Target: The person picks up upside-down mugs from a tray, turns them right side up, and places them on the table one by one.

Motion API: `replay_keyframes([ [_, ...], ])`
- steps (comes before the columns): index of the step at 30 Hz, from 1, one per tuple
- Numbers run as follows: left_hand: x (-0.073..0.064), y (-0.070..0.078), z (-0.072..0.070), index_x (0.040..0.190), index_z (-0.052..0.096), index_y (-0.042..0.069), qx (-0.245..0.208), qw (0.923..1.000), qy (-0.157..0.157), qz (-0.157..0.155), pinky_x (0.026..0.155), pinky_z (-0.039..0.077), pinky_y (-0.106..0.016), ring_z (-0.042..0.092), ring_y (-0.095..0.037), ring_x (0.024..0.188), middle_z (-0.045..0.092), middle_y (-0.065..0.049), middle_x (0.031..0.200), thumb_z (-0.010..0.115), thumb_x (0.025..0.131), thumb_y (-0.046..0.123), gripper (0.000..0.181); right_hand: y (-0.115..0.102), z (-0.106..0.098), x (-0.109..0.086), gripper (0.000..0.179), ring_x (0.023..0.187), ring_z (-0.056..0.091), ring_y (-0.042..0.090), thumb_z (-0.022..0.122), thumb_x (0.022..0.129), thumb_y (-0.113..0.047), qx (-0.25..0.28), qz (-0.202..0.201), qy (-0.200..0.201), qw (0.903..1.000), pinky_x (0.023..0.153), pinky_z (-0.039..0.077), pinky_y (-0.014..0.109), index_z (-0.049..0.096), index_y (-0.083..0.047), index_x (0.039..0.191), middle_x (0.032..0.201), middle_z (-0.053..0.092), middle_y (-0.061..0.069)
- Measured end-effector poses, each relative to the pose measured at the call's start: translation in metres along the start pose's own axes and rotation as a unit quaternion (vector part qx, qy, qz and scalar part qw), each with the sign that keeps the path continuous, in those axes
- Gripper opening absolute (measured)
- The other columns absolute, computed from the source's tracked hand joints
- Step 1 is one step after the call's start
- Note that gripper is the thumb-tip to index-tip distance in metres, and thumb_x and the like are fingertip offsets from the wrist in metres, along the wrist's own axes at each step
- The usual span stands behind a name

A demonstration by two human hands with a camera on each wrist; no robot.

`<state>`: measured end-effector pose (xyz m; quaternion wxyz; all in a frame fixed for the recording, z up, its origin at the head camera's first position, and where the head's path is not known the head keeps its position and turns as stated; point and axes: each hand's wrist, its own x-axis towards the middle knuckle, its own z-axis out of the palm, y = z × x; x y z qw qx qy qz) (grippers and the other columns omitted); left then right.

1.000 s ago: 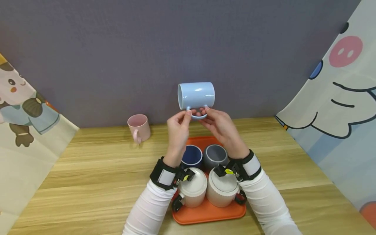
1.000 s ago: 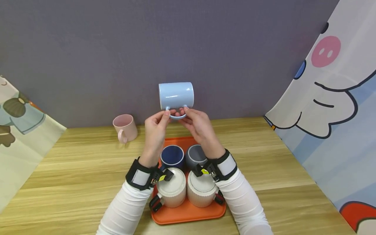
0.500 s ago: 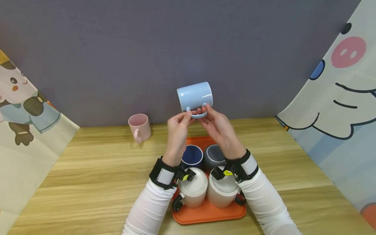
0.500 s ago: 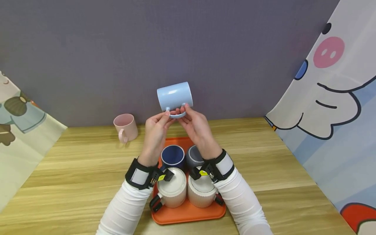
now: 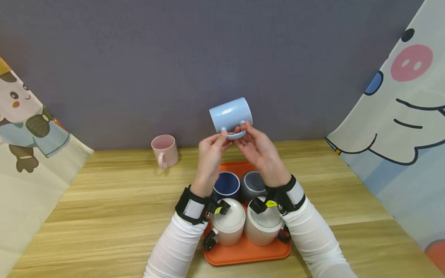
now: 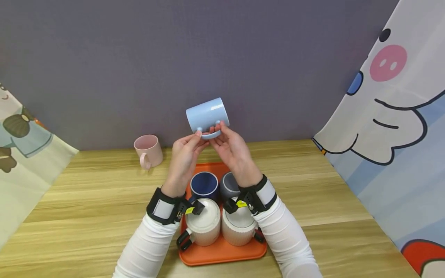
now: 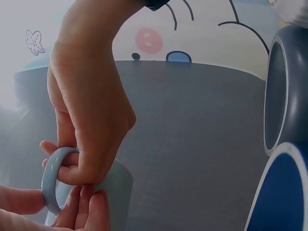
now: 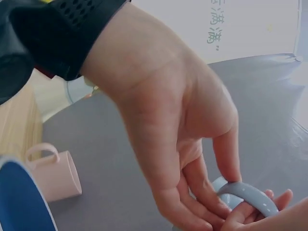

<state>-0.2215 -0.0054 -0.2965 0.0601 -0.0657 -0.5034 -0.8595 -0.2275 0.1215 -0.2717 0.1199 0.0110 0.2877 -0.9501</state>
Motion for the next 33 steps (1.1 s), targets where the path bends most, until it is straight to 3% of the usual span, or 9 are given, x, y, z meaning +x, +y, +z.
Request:
replay_keyframes([
  [5, 0.000, 0.000, -0.001, 0.110, 0.059, -0.019, 0.010, 0.9999, -0.010, -0.007, 0.084, 0.054, -0.028, 0.065, -0.011, 0.078, 0.067, -0.003, 0.084, 0.051, 0.097, 0.008, 0.031, -0.001, 0.001, -0.001, 0.016, 0.082, 0.060, 0.016, 0.047, 0.098, -0.018, 0.011, 0.002, 0.010, 0.9999, 0.085, 0.049, 0.027, 0.054, -0.005, 0.093, 0.079, 0.058, 0.004],
  [12, 0.000, 0.003, -0.003, 0.109, 0.058, -0.021, 0.025, 0.9992, -0.028, -0.017, 0.085, 0.054, -0.032, 0.064, -0.011, 0.078, 0.066, -0.003, 0.082, 0.050, 0.098, 0.008, 0.032, 0.000, 0.003, -0.001, 0.020, 0.081, 0.059, 0.014, 0.048, 0.098, -0.020, -0.012, -0.011, -0.005, 0.9999, 0.083, 0.048, 0.025, 0.059, -0.007, 0.088, 0.075, 0.061, 0.002],
  [15, 0.001, 0.004, -0.006, 0.108, 0.061, -0.019, 0.071, 0.9965, -0.039, -0.022, 0.088, 0.053, -0.037, 0.066, -0.016, 0.080, 0.067, -0.009, 0.085, 0.050, 0.098, 0.010, 0.032, -0.001, 0.005, -0.001, 0.017, 0.082, 0.059, 0.014, 0.049, 0.097, -0.019, -0.014, -0.014, -0.003, 0.9998, 0.085, 0.047, 0.024, 0.059, -0.007, 0.089, 0.074, 0.061, 0.002],
  [18, 0.001, 0.007, -0.012, 0.105, 0.065, -0.013, 0.155, 0.9869, -0.043, -0.010, 0.087, 0.054, -0.040, 0.068, -0.025, 0.086, 0.069, -0.018, 0.091, 0.051, 0.098, 0.016, 0.033, -0.001, 0.007, -0.001, 0.013, 0.083, 0.057, 0.015, 0.051, 0.096, -0.018, -0.020, -0.015, 0.005, 0.9997, 0.085, 0.045, 0.024, 0.057, -0.007, 0.092, 0.074, 0.060, 0.002],
  [20, 0.001, 0.010, -0.015, 0.101, 0.068, -0.009, 0.217, 0.9753, -0.039, 0.010, 0.083, 0.055, -0.041, 0.068, -0.029, 0.088, 0.070, -0.021, 0.094, 0.051, 0.098, 0.021, 0.034, -0.001, 0.009, 0.000, 0.014, 0.083, 0.056, 0.015, 0.051, 0.096, -0.018, -0.038, -0.021, 0.014, 0.9990, 0.085, 0.045, 0.023, 0.058, -0.007, 0.092, 0.074, 0.059, 0.002],
  [22, 0.000, 0.012, -0.020, 0.096, 0.070, -0.004, 0.284, 0.9572, -0.028, 0.047, 0.078, 0.055, -0.039, 0.067, -0.029, 0.086, 0.071, -0.019, 0.092, 0.052, 0.098, 0.024, 0.033, -0.001, 0.010, 0.000, 0.015, 0.083, 0.056, 0.014, 0.050, 0.097, -0.018, -0.057, -0.025, 0.020, 0.9979, 0.084, 0.044, 0.023, 0.058, -0.007, 0.091, 0.074, 0.059, 0.001],
  [26, -0.002, 0.015, -0.028, 0.092, 0.070, 0.003, 0.397, 0.9052, 0.008, 0.150, 0.075, 0.052, -0.038, 0.063, -0.024, 0.081, 0.068, -0.012, 0.087, 0.056, 0.095, 0.025, 0.026, -0.001, 0.012, 0.002, 0.020, 0.084, 0.055, 0.015, 0.049, 0.097, -0.018, -0.083, -0.030, 0.028, 0.9957, 0.083, 0.042, 0.023, 0.060, -0.006, 0.085, 0.073, 0.059, 0.001],
  [29, -0.004, 0.014, -0.032, 0.095, 0.069, 0.003, 0.444, 0.8674, 0.022, 0.223, 0.079, 0.049, -0.039, 0.060, -0.027, 0.087, 0.064, -0.013, 0.091, 0.058, 0.093, 0.020, 0.020, 0.000, 0.013, 0.005, 0.020, 0.085, 0.055, 0.014, 0.049, 0.097, -0.018, -0.091, -0.028, 0.032, 0.9949, 0.084, 0.042, 0.023, 0.060, -0.005, 0.085, 0.075, 0.059, 0.001],
  [33, -0.004, 0.009, -0.038, 0.100, 0.068, 0.001, 0.472, 0.8368, 0.018, 0.277, 0.085, 0.042, -0.041, 0.055, -0.033, 0.093, 0.062, -0.016, 0.097, 0.059, 0.092, 0.015, 0.018, 0.000, 0.015, 0.010, 0.018, 0.084, 0.055, 0.013, 0.050, 0.096, -0.018, -0.093, -0.023, 0.044, 0.9944, 0.083, 0.043, 0.022, 0.058, -0.005, 0.087, 0.076, 0.060, 0.001],
])
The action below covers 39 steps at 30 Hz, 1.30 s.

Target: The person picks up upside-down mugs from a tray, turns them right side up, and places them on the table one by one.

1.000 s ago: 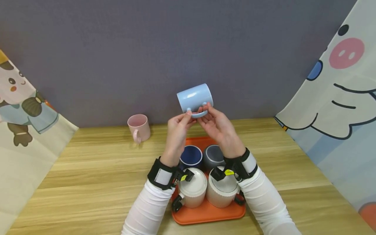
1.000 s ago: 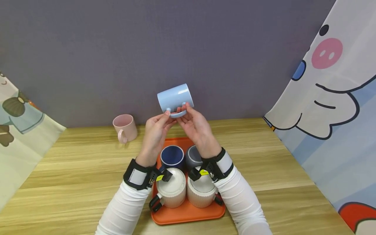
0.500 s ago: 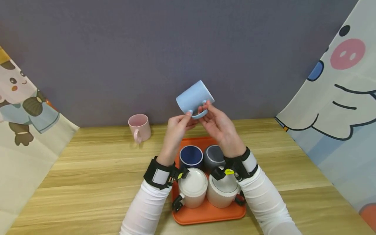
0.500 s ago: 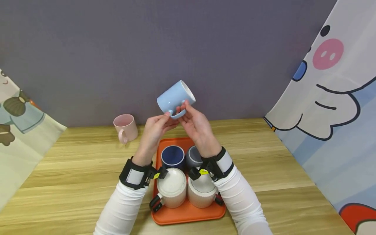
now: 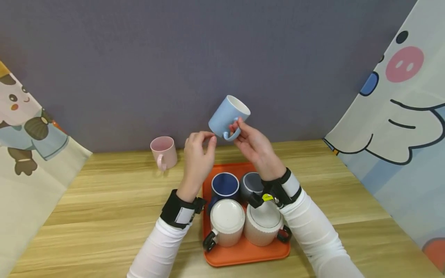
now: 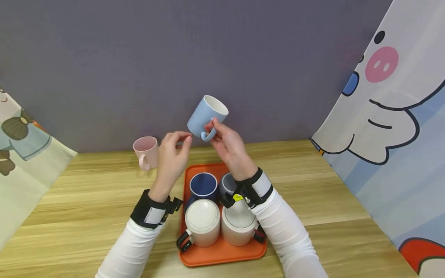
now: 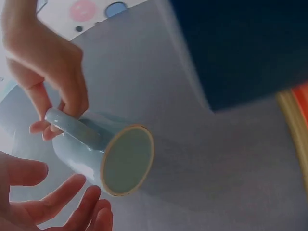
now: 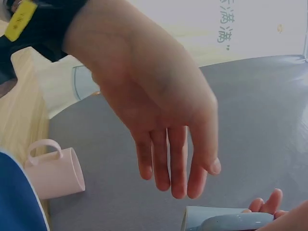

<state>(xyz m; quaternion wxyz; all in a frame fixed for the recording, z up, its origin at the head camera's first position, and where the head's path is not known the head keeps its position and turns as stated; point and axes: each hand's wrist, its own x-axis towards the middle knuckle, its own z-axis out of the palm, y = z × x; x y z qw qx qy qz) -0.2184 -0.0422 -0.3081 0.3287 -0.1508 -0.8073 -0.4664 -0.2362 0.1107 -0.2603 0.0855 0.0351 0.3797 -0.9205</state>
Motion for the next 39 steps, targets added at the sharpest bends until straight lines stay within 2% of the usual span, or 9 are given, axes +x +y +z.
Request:
replay_keyframes([
  [7, -0.008, -0.018, -0.001, 0.101, 0.067, 0.000, 0.073, 0.9951, 0.014, 0.065, 0.084, 0.039, -0.043, 0.050, -0.034, 0.094, 0.059, -0.017, 0.100, 0.061, 0.090, 0.013, 0.017, 0.003, 0.001, 0.009, 0.014, 0.082, 0.054, 0.013, 0.049, 0.097, -0.016, 0.006, 0.020, 0.002, 0.9998, 0.077, 0.045, 0.021, 0.055, -0.003, 0.094, 0.077, 0.062, 0.004],
  [12, -0.015, -0.032, -0.003, 0.103, 0.065, -0.004, 0.101, 0.9898, 0.006, 0.100, 0.087, 0.039, -0.044, 0.050, -0.036, 0.097, 0.059, -0.020, 0.103, 0.061, 0.090, 0.010, 0.019, 0.006, 0.001, 0.014, 0.014, 0.080, 0.055, 0.013, 0.048, 0.097, -0.015, 0.000, 0.020, 0.010, 0.9997, 0.076, 0.045, 0.022, 0.056, -0.003, 0.092, 0.075, 0.063, 0.004],
  [18, -0.022, -0.049, -0.003, 0.105, 0.065, -0.005, 0.127, 0.9861, -0.014, 0.106, 0.089, 0.038, -0.045, 0.049, -0.038, 0.099, 0.059, -0.021, 0.106, 0.062, 0.089, 0.011, 0.022, 0.012, 0.002, 0.019, 0.020, 0.077, 0.057, 0.013, 0.048, 0.098, -0.013, -0.012, 0.027, 0.023, 0.9993, 0.077, 0.044, 0.023, 0.059, -0.004, 0.084, 0.073, 0.063, 0.004],
  [25, -0.031, -0.063, -0.009, 0.105, 0.064, -0.005, 0.148, 0.9817, -0.023, 0.118, 0.090, 0.038, -0.045, 0.049, -0.039, 0.101, 0.058, -0.022, 0.107, 0.063, 0.088, 0.010, 0.023, 0.021, 0.008, 0.026, 0.025, 0.075, 0.057, 0.012, 0.048, 0.098, -0.011, -0.046, 0.028, 0.034, 0.9980, 0.086, 0.040, 0.025, 0.061, -0.004, 0.077, 0.069, 0.063, 0.003],
  [30, -0.037, -0.073, -0.018, 0.107, 0.064, -0.004, 0.173, 0.9788, -0.041, 0.102, 0.093, 0.038, -0.047, 0.049, -0.039, 0.105, 0.058, -0.022, 0.111, 0.063, 0.088, 0.011, 0.025, 0.030, 0.015, 0.032, 0.025, 0.077, 0.057, 0.013, 0.049, 0.098, -0.010, -0.065, 0.029, 0.039, 0.9967, 0.090, 0.040, 0.027, 0.061, -0.005, 0.076, 0.068, 0.063, 0.003],
  [35, -0.044, -0.084, -0.032, 0.111, 0.063, -0.004, 0.195, 0.9752, -0.061, 0.086, 0.097, 0.035, -0.052, 0.049, -0.040, 0.108, 0.058, -0.023, 0.115, 0.062, 0.089, 0.012, 0.027, 0.039, 0.020, 0.040, 0.027, 0.075, 0.056, 0.014, 0.049, 0.098, -0.009, -0.078, 0.031, 0.036, 0.9958, 0.084, 0.042, 0.026, 0.061, -0.005, 0.073, 0.066, 0.064, 0.002],
  [39, -0.048, -0.093, -0.042, 0.109, 0.063, -0.005, 0.207, 0.9723, -0.050, 0.096, 0.096, 0.035, -0.053, 0.049, -0.042, 0.105, 0.059, -0.023, 0.113, 0.064, 0.087, 0.012, 0.027, 0.047, 0.023, 0.045, 0.029, 0.071, 0.057, 0.013, 0.049, 0.098, -0.008, -0.091, 0.027, 0.035, 0.9949, 0.077, 0.043, 0.024, 0.061, -0.005, 0.071, 0.064, 0.063, 0.002],
])
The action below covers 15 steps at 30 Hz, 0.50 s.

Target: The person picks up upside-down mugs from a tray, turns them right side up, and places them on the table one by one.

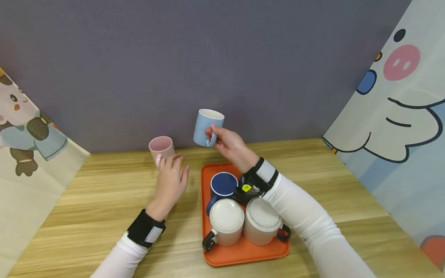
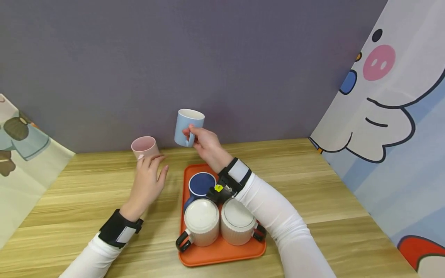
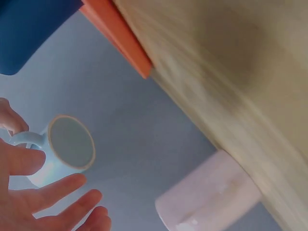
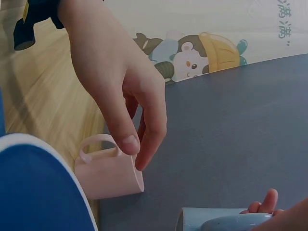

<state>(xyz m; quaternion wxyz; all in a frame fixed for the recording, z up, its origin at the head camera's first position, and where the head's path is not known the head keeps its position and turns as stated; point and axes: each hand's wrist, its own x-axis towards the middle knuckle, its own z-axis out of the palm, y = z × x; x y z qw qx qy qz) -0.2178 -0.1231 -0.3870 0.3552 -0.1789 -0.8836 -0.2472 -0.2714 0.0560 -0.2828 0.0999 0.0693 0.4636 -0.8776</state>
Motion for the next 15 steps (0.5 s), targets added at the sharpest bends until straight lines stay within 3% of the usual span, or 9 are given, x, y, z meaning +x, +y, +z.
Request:
replay_keyframes([
  [7, -0.011, -0.015, -0.012, 0.105, 0.062, -0.007, 0.014, 0.9999, 0.006, -0.004, 0.090, 0.036, -0.053, 0.047, -0.045, 0.102, 0.058, -0.027, 0.111, 0.066, 0.086, 0.010, 0.027, 0.013, 0.011, 0.004, 0.027, 0.069, 0.057, 0.013, 0.051, 0.097, -0.007, -0.028, -0.006, 0.006, 0.9996, 0.073, 0.044, 0.023, 0.062, -0.005, 0.073, 0.062, 0.064, 0.000],
  [15, -0.023, -0.030, -0.026, 0.107, 0.062, -0.010, 0.028, 0.9994, -0.007, -0.021, 0.088, 0.037, -0.055, 0.048, -0.045, 0.103, 0.058, -0.029, 0.112, 0.067, 0.085, 0.010, 0.029, 0.025, 0.025, 0.009, 0.015, 0.066, 0.056, 0.011, 0.052, 0.097, -0.007, -0.041, 0.009, 0.013, 0.9990, 0.069, 0.045, 0.020, 0.062, 0.002, 0.091, 0.061, 0.063, 0.000],
])
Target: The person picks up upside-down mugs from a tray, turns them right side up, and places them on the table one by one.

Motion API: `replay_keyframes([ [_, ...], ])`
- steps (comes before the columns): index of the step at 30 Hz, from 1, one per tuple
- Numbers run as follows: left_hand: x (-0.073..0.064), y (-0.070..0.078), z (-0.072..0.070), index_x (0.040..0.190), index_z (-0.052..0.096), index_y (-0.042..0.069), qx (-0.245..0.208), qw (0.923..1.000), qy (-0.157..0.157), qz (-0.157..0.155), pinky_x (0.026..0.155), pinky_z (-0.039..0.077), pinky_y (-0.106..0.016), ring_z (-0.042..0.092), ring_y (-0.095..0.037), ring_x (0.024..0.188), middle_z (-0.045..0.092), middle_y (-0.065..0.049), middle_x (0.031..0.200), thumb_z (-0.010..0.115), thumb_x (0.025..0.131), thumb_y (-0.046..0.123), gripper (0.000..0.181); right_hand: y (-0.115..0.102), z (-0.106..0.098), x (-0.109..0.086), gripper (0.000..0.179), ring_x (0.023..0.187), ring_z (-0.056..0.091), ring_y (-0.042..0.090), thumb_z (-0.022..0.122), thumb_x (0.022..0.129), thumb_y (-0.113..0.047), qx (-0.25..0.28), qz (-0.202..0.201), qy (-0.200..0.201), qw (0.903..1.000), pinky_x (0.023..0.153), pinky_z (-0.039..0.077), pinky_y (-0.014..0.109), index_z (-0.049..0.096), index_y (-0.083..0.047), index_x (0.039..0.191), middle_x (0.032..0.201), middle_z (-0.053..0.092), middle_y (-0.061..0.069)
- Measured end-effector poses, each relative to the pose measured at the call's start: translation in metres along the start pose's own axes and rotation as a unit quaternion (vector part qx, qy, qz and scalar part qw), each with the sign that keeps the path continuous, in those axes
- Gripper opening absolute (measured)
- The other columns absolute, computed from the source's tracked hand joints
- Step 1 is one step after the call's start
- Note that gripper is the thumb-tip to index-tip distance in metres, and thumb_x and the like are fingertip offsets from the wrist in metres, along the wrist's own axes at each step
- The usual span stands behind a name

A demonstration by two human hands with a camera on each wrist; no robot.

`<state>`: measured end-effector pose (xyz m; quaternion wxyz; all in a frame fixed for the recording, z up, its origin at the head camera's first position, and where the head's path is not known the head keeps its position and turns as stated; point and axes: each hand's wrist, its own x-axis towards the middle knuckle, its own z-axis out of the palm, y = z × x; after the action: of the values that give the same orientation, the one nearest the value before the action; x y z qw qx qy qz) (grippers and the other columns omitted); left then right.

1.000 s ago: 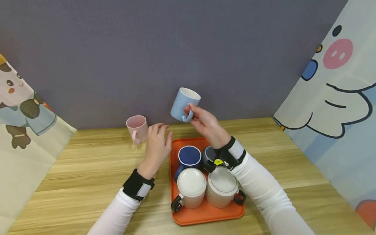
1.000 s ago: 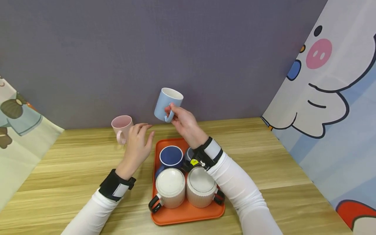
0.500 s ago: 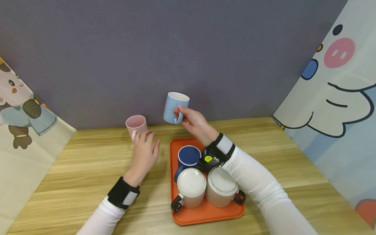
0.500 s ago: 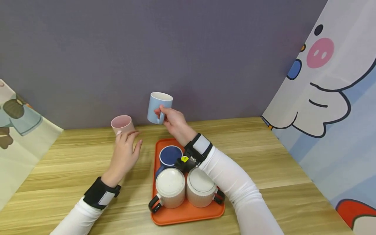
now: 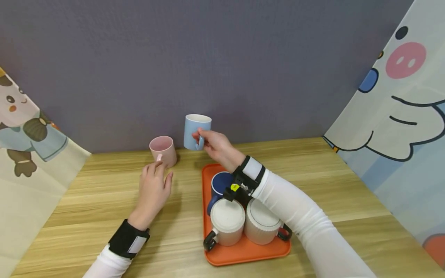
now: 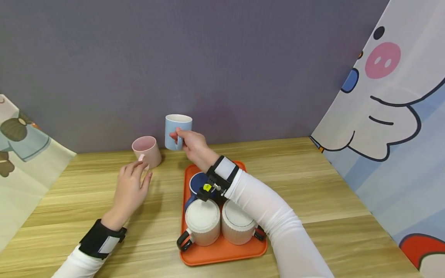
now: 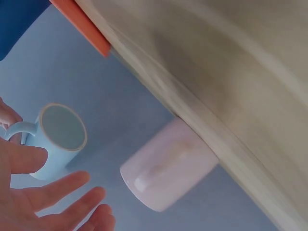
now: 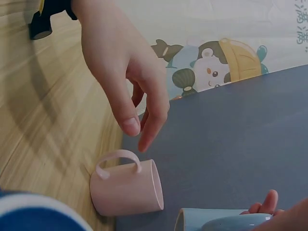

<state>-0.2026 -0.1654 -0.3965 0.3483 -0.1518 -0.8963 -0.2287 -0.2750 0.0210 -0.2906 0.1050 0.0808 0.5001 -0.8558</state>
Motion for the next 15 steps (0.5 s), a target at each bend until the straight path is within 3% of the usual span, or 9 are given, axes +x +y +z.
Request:
replay_keyframes([
  [8, -0.006, -0.014, -0.010, 0.107, 0.062, -0.010, 0.015, 0.9997, -0.003, -0.018, 0.085, 0.037, -0.056, 0.048, -0.046, 0.100, 0.059, -0.030, 0.110, 0.066, 0.086, 0.010, 0.030, 0.008, 0.011, 0.006, 0.027, 0.070, 0.055, 0.012, 0.052, 0.097, -0.009, -0.011, 0.014, 0.008, 0.9998, 0.068, 0.043, 0.020, 0.060, 0.010, 0.115, 0.062, 0.062, 0.000],
  [15, -0.010, -0.024, -0.019, 0.111, 0.060, -0.010, 0.030, 0.9978, -0.044, -0.039, 0.087, 0.036, -0.059, 0.046, -0.048, 0.104, 0.057, -0.030, 0.113, 0.063, 0.089, 0.014, 0.033, 0.014, 0.016, 0.012, 0.029, 0.071, 0.055, 0.012, 0.052, 0.096, -0.007, 0.006, 0.020, 0.019, 0.9996, 0.069, 0.043, 0.020, 0.058, 0.011, 0.118, 0.061, 0.061, 0.000],
])
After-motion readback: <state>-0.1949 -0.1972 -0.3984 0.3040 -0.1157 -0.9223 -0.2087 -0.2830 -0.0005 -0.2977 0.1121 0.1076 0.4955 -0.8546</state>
